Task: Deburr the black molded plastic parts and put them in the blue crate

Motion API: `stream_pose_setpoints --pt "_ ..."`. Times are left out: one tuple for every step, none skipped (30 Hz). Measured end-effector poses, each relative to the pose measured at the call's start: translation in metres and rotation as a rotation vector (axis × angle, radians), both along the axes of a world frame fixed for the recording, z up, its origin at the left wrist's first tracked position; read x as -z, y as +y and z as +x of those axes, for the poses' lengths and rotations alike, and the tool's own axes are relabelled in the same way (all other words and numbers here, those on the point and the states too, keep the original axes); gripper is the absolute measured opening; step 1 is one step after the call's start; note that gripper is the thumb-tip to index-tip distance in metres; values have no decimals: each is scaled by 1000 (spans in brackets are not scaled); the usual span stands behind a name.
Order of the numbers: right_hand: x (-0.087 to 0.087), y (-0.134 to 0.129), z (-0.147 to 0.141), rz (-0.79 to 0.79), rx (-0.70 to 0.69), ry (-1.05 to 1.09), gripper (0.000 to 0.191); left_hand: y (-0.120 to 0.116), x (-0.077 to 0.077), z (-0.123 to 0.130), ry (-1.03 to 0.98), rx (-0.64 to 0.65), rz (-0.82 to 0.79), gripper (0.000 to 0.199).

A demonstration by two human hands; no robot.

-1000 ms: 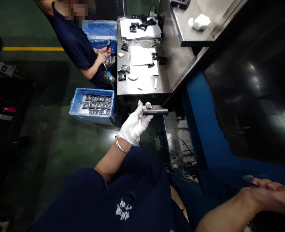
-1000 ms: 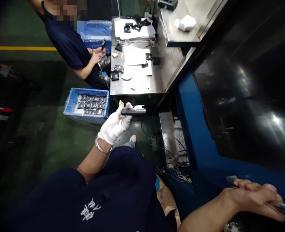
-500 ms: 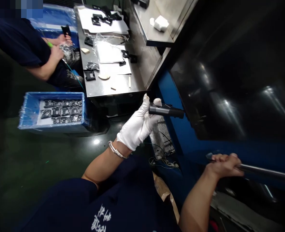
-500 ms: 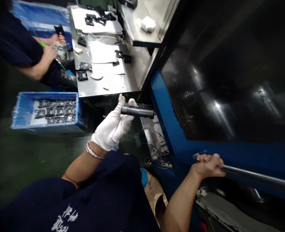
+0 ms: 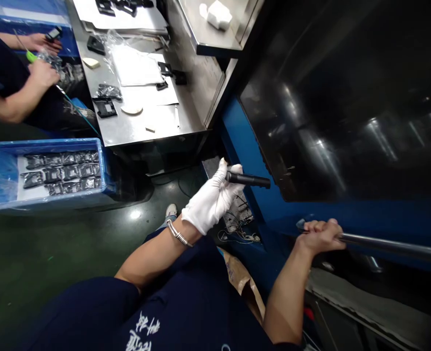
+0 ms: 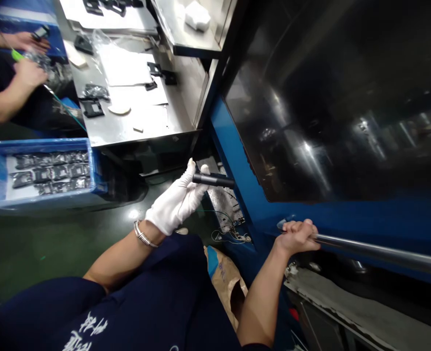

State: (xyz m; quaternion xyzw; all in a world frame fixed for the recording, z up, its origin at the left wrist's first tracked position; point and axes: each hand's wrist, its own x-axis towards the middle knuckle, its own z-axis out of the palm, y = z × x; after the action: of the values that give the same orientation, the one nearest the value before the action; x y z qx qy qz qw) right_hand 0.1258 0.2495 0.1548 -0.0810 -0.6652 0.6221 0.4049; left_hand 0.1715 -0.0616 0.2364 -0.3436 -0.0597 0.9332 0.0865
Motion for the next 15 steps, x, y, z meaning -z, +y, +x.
stream_pose_setpoints --pt "0 0 0 1 3 1 23 2 3 -1 -8 -3 4 22" --pt "1 0 -1 1 6 2 24 3 7 -2 -11 -6 10 22" --pt "1 0 -1 1 10 3 24 5 10 -3 -12 -7 16 20" --pt "1 0 -1 1 12 4 24 6 13 -4 -9 -7 22 19" --pt "1 -1 -1 3 14 4 24 8 15 -5 -8 -4 23 18" --pt "1 -1 -1 6 16 6 25 8 17 -6 -8 -1 22 18" --pt "1 -1 -1 11 16 8 27 9 17 -7 -8 2 19 18" --pt "1 -1 -1 19 15 7 29 9 16 -7 -4 9 20 19" --pt "1 -1 -1 27 11 3 30 8 15 -6 5 21 23 21" --pt "1 0 0 32 7 -2 32 7 12 -6 19 40 28 23" --pt "1 0 0 35 0 -11 33 6 10 -5 38 62 32 25" --pt "0 0 0 37 -7 -21 34 6 9 -4 61 85 32 26" --pt "0 1 1 40 -15 -30 35 5 8 -3 88 104 24 28" --pt "0 1 1 44 -23 -36 37 6 11 -3 125 119 11 28" --pt "-1 1 2 49 -34 -41 39 6 16 -3 174 125 -16 27"
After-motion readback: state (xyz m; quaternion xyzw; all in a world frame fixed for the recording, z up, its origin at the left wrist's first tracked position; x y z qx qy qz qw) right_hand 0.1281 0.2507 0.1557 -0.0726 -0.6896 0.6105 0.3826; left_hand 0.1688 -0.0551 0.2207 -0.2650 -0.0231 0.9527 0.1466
